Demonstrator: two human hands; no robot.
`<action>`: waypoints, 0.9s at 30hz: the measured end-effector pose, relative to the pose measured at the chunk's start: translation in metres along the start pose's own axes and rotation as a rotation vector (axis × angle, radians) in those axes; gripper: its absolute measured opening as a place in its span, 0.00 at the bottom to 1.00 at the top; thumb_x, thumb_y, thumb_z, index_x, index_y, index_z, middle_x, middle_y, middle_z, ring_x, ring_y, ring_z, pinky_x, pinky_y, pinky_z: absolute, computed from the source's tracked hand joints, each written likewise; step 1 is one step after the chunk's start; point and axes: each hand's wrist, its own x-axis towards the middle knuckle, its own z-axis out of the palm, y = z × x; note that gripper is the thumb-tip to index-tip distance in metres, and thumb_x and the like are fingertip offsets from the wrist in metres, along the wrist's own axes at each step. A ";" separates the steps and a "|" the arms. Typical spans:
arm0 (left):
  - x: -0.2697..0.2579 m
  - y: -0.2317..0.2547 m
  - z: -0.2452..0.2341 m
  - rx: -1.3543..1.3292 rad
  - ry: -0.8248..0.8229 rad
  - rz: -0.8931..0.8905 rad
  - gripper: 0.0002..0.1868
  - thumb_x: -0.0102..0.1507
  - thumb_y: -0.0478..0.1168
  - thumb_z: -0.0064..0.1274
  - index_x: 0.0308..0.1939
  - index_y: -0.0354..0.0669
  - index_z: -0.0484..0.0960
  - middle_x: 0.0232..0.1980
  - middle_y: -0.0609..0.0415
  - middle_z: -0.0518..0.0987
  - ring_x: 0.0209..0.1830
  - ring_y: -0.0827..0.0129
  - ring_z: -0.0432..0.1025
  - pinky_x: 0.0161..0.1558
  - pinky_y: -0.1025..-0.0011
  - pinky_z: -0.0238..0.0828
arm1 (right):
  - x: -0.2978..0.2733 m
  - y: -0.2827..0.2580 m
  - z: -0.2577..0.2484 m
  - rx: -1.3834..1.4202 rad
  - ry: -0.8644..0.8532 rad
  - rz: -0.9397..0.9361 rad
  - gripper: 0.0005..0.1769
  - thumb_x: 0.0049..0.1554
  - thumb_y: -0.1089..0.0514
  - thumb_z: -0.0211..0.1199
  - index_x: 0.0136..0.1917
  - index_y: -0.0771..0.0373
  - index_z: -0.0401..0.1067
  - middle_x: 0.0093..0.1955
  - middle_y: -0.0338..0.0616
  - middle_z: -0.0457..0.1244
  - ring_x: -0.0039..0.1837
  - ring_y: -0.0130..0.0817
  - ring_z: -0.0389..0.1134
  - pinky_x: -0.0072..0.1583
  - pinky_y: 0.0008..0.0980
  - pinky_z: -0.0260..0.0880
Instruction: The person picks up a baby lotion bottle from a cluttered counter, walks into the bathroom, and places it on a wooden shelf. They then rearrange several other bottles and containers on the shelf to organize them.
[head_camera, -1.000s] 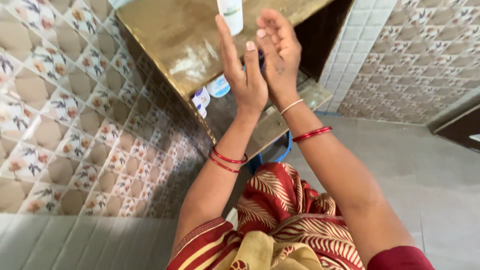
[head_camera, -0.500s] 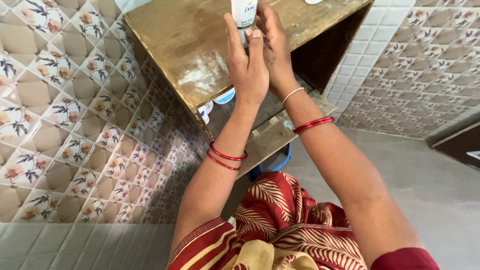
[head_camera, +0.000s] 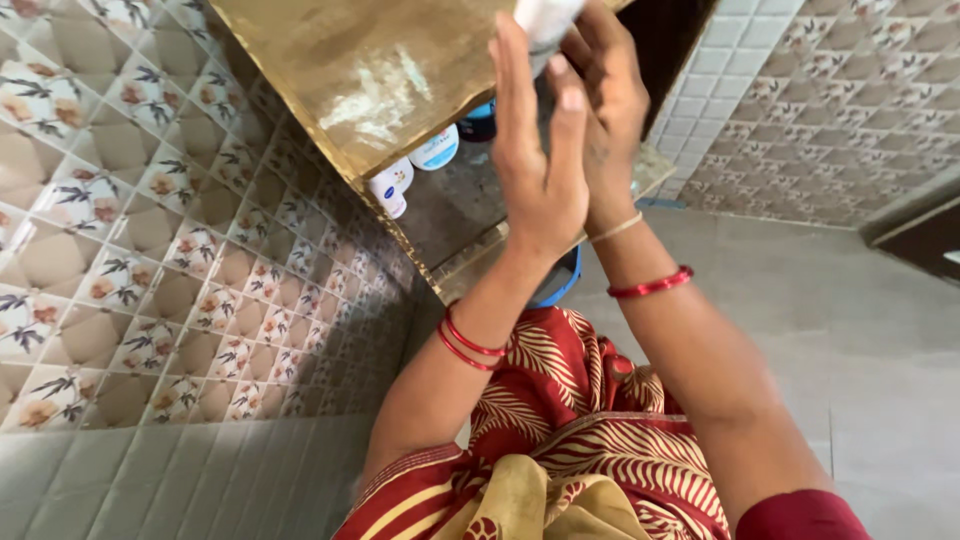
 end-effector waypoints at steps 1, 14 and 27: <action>-0.009 0.003 0.002 0.002 -0.026 0.004 0.30 0.81 0.42 0.41 0.82 0.35 0.49 0.85 0.44 0.51 0.85 0.53 0.43 0.83 0.65 0.41 | -0.010 -0.001 -0.006 -0.039 0.049 0.021 0.24 0.73 0.66 0.58 0.79 0.66 0.58 0.72 0.46 0.62 0.73 0.34 0.65 0.74 0.31 0.67; -0.091 -0.028 0.025 -0.029 -0.142 -0.194 0.35 0.77 0.45 0.39 0.82 0.28 0.48 0.85 0.31 0.49 0.88 0.42 0.46 0.85 0.56 0.45 | -0.095 0.045 -0.061 -0.200 0.225 0.186 0.19 0.69 0.65 0.60 0.73 0.67 0.68 0.70 0.44 0.65 0.67 0.30 0.67 0.69 0.31 0.70; -0.158 -0.148 -0.017 0.246 -0.028 -0.497 0.41 0.74 0.55 0.41 0.82 0.31 0.48 0.84 0.31 0.51 0.85 0.42 0.49 0.81 0.54 0.46 | -0.152 0.171 -0.044 -0.243 -0.009 0.573 0.21 0.63 0.58 0.67 0.67 0.66 0.72 0.53 0.44 0.70 0.47 0.27 0.68 0.48 0.27 0.72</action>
